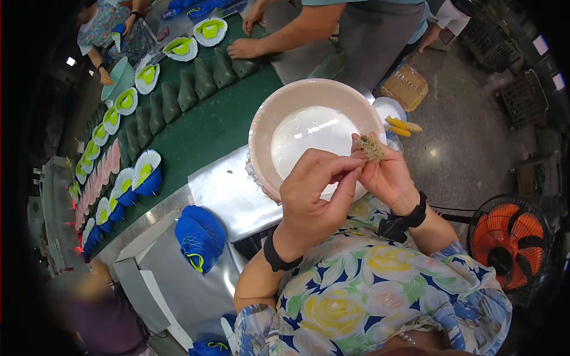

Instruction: Applying glue or adhesive to the interior components of shoe uppers using a brush.

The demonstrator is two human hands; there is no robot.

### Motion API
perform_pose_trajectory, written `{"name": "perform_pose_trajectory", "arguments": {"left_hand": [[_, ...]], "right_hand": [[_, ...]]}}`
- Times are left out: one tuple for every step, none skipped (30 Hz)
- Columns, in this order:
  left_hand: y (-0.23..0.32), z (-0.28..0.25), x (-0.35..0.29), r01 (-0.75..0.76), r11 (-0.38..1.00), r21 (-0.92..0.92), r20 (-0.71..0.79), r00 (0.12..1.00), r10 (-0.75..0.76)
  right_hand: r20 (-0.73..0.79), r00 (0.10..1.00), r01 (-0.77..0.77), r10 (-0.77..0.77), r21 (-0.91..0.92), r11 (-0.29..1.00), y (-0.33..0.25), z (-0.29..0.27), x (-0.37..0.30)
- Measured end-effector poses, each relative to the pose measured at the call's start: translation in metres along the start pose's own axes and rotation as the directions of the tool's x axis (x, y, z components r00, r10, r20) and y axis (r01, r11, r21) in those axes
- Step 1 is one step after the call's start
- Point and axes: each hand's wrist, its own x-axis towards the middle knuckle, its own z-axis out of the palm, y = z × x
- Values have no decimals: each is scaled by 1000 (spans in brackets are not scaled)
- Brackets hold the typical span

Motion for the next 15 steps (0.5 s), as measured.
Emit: {"name": "perform_pose_trajectory", "arguments": {"left_hand": [[0,2,1,-10,1000,5,3,1000,10],[-1,5,2,-7,1000,4,-1,1000,7],[-3,8,2,-31,1000,3,-18,999,31],[-5,11,3,-56,998,2,-37,998,56],[-8,13,3,-53,999,2,-43,998,53],[-11,15,3,-79,996,29,-55,995,80],[-14,17,3,-106,993,55,-61,992,109],[-17,19,3,-103,993,55,-64,992,106],[-20,20,3,-93,992,85,-83,992,100],[-22,22,4,-83,990,113,-101,990,95],[-24,23,4,-82,990,112,-103,990,94],[-25,24,3,-86,989,123,-97,990,98],[-26,24,3,-89,987,136,-91,991,102],[-26,24,3,-89,987,136,-92,991,102],[-26,24,3,-108,980,164,-106,986,127]], "right_hand": [[-13,1000,13,-14,-47,999,0,-3,0],[-26,999,26,-28,-95,995,1,-4,0],[-29,999,22,-25,-97,995,3,-2,-1],[-55,998,24,-31,-121,992,5,3,-2],[-79,996,25,-37,-145,989,7,6,-3],[-82,996,19,-31,-148,989,7,7,-3],[-74,997,14,-24,-133,991,8,8,-4],[-66,998,10,-18,-117,993,8,7,-4],[-68,998,6,-15,-119,993,8,5,-4],[-48,999,14,-20,-115,993,6,1,-4],[-28,999,22,-25,-111,994,5,-2,-3],[-30,999,21,-25,-113,993,3,-4,-3],[-18,1000,21,-23,-119,993,2,-6,-2],[-7,1000,21,-22,-126,992,1,-8,-2],[-7,1000,20,-21,-126,992,0,-9,-1]]}}
